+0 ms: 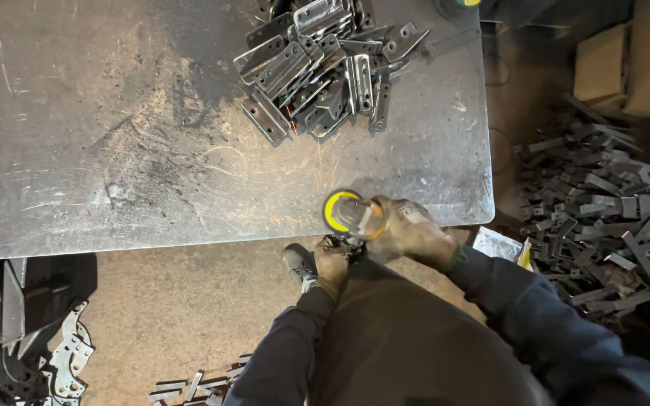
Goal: The person grinds metal bracket parts with an angle grinder at a work table, holding each bracket against the spinning disc while sparks fly, then places the finished bracket on the table and picks up the next one from a pile.
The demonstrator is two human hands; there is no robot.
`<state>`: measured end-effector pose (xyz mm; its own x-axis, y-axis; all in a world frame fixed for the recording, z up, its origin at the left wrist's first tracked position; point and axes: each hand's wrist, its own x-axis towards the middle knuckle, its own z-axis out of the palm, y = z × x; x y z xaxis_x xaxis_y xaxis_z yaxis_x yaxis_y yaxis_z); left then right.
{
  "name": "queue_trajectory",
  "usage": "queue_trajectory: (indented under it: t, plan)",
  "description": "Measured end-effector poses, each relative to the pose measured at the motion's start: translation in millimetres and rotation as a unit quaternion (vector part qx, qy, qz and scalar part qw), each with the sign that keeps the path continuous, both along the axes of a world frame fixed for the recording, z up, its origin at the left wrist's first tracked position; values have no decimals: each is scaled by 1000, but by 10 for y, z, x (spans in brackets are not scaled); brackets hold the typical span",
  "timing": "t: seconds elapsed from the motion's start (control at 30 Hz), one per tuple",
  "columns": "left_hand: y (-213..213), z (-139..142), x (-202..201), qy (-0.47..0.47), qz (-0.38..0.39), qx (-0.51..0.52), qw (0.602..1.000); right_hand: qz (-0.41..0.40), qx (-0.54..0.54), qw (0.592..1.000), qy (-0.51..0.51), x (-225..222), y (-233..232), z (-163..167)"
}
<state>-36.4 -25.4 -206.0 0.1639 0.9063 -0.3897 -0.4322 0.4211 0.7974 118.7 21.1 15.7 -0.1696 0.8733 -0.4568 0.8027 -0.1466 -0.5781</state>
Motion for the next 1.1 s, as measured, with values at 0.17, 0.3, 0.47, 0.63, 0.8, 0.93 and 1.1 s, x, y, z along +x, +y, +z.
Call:
queue_trajectory:
  t: [0.17, 0.3, 0.47, 0.63, 0.8, 0.93, 1.1]
  plan:
    - [43, 152, -28, -89, -9, -42, 995, -22, 20, 998, -53, 230, -7, -4]
    - [60, 289, -66, 71, -51, 101, 991, 192, 225, 944, -144, 628, -400, 128]
    - [-36, 491, -180, -27, -30, 73, 997, -149, 59, 987, 0, 1001, -718, -101]
    - [-179, 680, -232, -9, 5, 43, 999, -317, -21, 939, 131, 1223, -885, -418]
    - [-47, 937, -200, 69, 22, 143, 987, -389, -38, 900, 193, 1199, -1082, -136]
    - [17, 1325, -158, 124, -19, 162, 979, -437, -65, 870, 222, 1041, -1100, 262]
    - [1, 1718, 30, 283, -51, 194, 938, -391, -36, 887, 243, 1039, -1027, 640]
